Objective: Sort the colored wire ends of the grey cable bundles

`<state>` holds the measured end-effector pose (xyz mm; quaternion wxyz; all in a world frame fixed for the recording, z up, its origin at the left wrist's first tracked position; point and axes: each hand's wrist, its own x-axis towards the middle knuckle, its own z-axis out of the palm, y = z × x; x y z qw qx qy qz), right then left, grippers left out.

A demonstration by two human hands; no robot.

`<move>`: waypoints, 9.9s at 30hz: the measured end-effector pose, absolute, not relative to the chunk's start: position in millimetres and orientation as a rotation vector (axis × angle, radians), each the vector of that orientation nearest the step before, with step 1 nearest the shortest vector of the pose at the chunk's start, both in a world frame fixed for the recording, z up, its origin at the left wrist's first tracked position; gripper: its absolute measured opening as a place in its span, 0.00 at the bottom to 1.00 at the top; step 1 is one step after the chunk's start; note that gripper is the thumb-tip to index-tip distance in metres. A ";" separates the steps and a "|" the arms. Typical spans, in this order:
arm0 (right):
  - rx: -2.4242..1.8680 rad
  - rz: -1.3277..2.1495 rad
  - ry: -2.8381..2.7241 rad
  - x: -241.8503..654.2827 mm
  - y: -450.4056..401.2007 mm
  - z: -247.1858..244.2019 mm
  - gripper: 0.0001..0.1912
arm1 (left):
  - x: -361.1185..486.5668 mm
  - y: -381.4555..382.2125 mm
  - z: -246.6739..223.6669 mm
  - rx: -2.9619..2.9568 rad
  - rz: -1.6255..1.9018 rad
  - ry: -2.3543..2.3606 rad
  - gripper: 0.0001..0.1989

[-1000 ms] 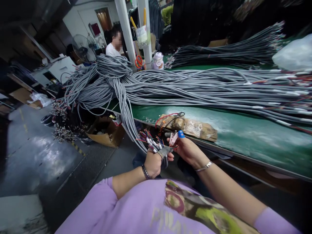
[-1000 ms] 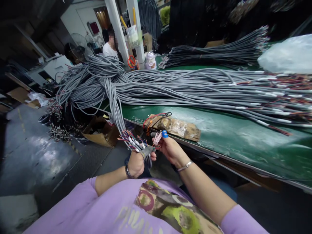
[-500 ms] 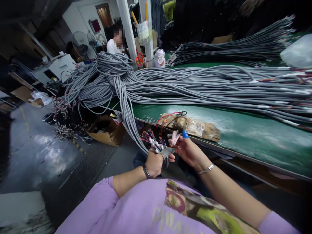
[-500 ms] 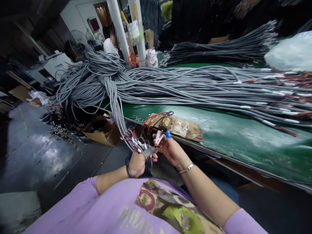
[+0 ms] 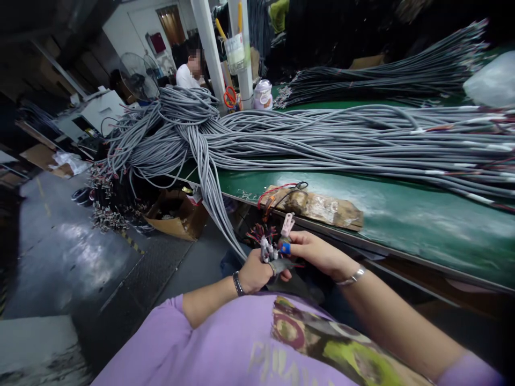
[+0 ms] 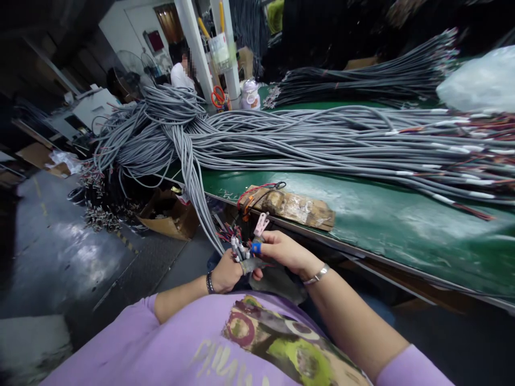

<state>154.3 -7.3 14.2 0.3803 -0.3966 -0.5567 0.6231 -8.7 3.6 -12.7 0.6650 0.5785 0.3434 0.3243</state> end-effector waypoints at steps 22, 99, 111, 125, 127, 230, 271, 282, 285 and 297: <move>-1.137 1.191 -1.314 139.2 -26.4 -18.1 0.20 | -12.4 9.7 -16.5 1.317 0.687 0.763 0.23; -0.622 1.562 -0.560 142.8 16.8 -15.6 0.25 | -3.0 20.4 3.9 1.149 0.723 0.747 0.22; -0.717 1.503 -0.667 149.0 8.7 -5.9 0.18 | -4.9 7.1 3.7 1.108 0.892 0.750 0.17; -0.714 1.419 -0.549 145.1 19.9 -14.3 0.18 | 5.5 13.5 2.5 1.090 0.883 0.788 0.20; -0.715 1.426 -0.537 143.6 19.2 -14.2 0.18 | 6.0 13.2 1.5 1.092 0.883 0.803 0.20; -0.818 1.472 -0.826 153.0 10.5 -1.2 0.26 | 11.0 1.6 7.7 1.010 1.047 0.796 0.20; -0.804 1.432 -0.687 146.5 11.2 -6.2 0.21 | 10.7 4.9 0.6 0.984 1.117 0.824 0.19; -0.875 1.355 -0.829 140.8 14.1 -8.4 0.31 | 13.7 5.5 2.4 0.994 1.124 0.809 0.18; -0.788 1.423 -0.761 139.3 17.7 -7.7 0.32 | 15.1 5.5 1.7 0.998 1.116 0.817 0.19; -0.644 1.577 -0.580 145.5 10.5 -18.0 0.28 | 5.4 3.3 -9.0 1.028 1.101 0.816 0.19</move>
